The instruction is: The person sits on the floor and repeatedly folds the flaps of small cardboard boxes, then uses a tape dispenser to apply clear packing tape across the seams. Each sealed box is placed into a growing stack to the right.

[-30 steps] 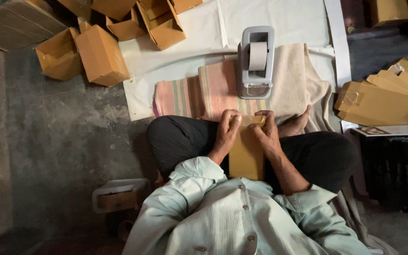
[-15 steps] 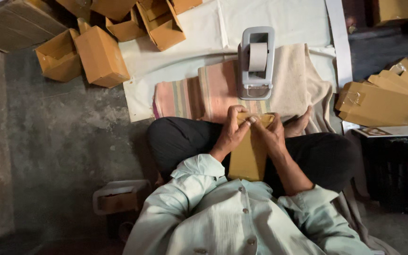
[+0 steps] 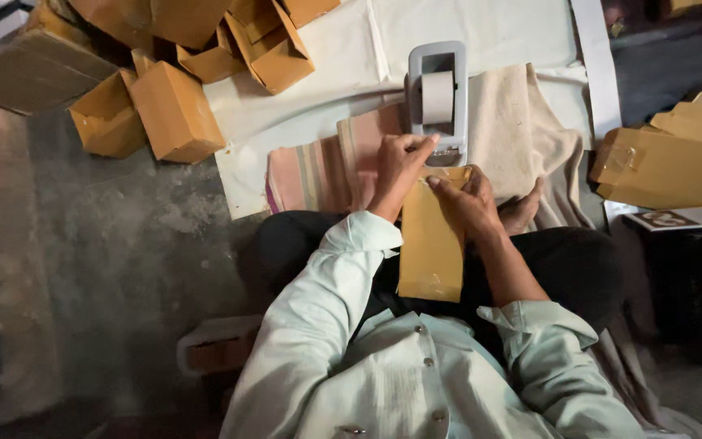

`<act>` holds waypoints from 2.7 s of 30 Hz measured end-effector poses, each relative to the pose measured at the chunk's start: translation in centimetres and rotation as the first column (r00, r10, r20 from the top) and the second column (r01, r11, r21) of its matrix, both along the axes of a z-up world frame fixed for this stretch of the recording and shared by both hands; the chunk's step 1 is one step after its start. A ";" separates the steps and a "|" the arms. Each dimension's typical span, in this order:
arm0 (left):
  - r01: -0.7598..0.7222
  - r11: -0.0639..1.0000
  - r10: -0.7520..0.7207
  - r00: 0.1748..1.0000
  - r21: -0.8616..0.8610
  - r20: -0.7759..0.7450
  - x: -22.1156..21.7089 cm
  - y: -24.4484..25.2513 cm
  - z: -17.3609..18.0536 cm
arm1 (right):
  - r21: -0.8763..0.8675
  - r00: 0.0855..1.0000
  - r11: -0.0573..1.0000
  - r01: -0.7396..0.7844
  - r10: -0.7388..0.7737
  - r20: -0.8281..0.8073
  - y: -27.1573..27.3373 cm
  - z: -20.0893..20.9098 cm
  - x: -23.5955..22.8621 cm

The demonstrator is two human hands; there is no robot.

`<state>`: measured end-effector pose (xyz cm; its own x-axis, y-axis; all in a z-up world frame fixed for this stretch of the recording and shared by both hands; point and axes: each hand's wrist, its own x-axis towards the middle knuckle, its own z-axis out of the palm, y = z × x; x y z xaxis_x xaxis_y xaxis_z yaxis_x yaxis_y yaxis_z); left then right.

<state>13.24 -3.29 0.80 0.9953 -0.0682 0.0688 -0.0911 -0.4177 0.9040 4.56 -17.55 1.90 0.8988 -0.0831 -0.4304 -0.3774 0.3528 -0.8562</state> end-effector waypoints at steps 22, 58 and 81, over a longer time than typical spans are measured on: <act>-0.136 0.979 0.077 0.936 -0.151 -0.344 -5.6 1.0 1.1 | 0.104 0.991 0.993 -0.062 0.049 0.122 -1.0 -5.0 0.4; -0.107 0.983 0.099 0.993 0.152 0.060 -6.0 1.4 1.9 | 0.096 0.988 0.992 -0.081 0.067 0.139 -2.0 -0.8 0.1; -0.269 0.931 0.263 0.963 0.247 0.058 -6.4 0.2 -4.2 | -0.085 0.998 0.996 0.026 -0.020 0.064 -0.1 -1.5 0.0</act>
